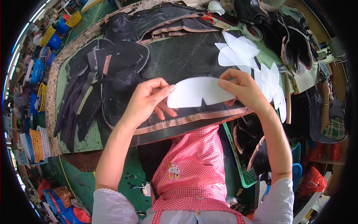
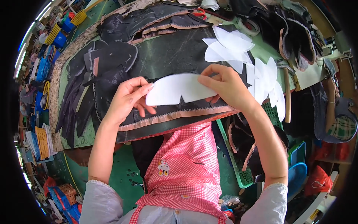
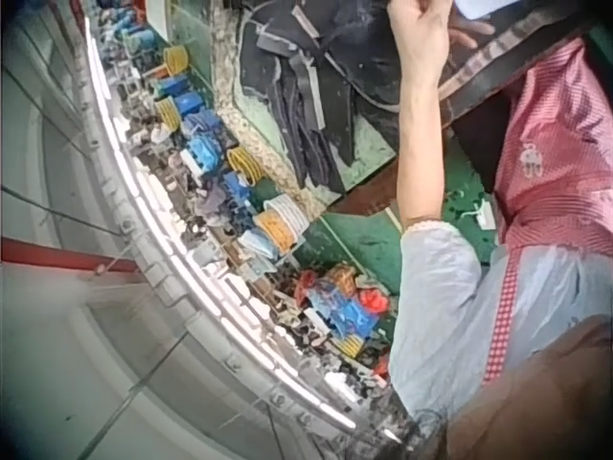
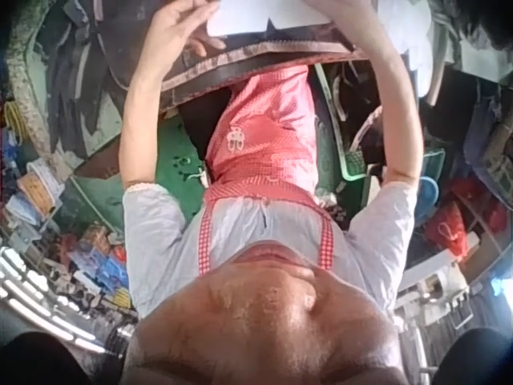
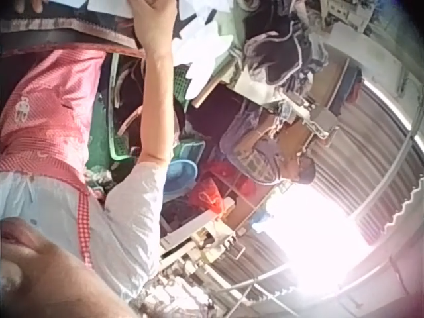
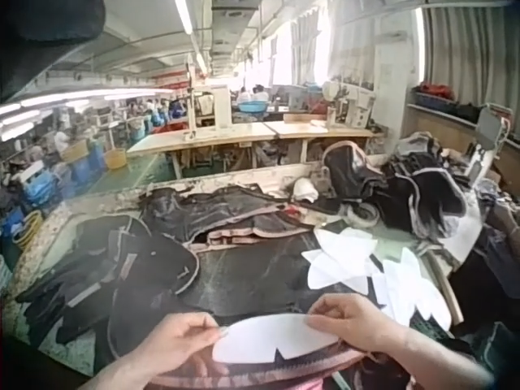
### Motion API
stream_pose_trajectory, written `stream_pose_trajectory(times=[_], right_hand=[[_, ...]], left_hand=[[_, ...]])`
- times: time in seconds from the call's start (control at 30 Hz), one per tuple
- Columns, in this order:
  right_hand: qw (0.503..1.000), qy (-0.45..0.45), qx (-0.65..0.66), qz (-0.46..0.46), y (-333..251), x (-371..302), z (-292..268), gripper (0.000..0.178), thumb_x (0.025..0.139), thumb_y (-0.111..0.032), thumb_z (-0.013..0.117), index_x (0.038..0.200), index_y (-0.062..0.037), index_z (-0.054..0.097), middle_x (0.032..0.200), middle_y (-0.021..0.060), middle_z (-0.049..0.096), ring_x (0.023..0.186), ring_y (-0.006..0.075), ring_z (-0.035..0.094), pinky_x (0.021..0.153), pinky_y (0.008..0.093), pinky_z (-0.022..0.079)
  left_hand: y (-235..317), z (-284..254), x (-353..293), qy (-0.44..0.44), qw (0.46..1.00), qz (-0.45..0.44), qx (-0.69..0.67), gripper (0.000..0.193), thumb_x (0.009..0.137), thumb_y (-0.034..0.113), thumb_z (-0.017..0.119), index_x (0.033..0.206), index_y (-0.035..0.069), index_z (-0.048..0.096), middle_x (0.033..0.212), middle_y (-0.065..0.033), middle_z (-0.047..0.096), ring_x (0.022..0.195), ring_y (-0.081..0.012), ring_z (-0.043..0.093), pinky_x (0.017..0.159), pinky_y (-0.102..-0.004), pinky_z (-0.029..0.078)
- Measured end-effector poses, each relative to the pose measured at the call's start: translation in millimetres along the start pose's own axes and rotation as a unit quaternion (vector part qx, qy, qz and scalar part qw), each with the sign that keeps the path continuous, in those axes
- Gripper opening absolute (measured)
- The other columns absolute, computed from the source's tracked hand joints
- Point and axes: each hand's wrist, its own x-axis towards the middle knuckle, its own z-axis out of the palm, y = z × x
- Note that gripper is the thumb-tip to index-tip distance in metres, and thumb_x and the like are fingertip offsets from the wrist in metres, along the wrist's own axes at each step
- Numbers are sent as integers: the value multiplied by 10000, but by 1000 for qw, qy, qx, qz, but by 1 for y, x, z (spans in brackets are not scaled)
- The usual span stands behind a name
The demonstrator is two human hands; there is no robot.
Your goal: Assembling shoe components by placing internal padding/inserts into leather upper sections.
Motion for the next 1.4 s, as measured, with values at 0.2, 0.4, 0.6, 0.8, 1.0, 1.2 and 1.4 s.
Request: stream_pose_trajectory(times=[0.2,0.4,0.6,0.8,1.0,1.2,1.4], right_hand=[[998,-44,-47,24,15,17,-4,293,937,-279,672,864,3,703,621,-37,566,549,35,487,494,195,388],[995,-81,-51,29,11,19,1,310,947,-307,655,900,-10,729,696,-30,590,652,42,511,625,207,435],[998,-59,12,24,14,14,-12,355,997,-322,575,992,10,698,794,-6,627,697,55,551,668,199,454],[954,-65,288,50,19,-4,2,419,1046,-289,452,1209,86,547,1072,225,675,973,287,691,865,370,570],[967,-35,251,28,38,-5,5,364,1035,-300,512,1098,45,609,932,69,657,864,126,663,783,251,534],[999,-29,15,-35,29,-6,14,324,1004,-297,580,898,-3,665,678,-42,512,639,41,437,588,211,373],[998,-54,-21,2,20,-4,19,293,973,-273,629,901,3,696,698,-11,580,628,41,489,580,208,389]], left_hand=[[-7,-15,3,-45,998,-39,10,215,992,213,591,889,25,584,758,-53,652,578,-171,696,418,-203,464],[-12,-29,4,-61,994,-55,-65,194,986,217,600,923,35,615,806,-43,659,703,-124,685,564,-221,541],[-6,-18,-7,1,997,27,76,287,1026,240,525,1096,-15,634,913,-40,651,783,-93,625,646,-213,512],[-7,-6,-34,-18,928,122,353,475,810,44,720,1258,75,565,1045,-73,595,866,-167,597,757,-298,515],[-27,-2,-43,47,923,160,346,507,875,71,672,1361,111,535,1008,-84,670,820,-174,610,747,-304,508],[-3,-4,-19,47,995,37,74,353,1022,330,519,947,4,630,747,-77,662,456,-53,481,408,-197,327],[-2,-14,-20,-21,991,-87,101,278,976,227,627,801,12,638,625,-35,639,398,-7,418,398,-183,289]])
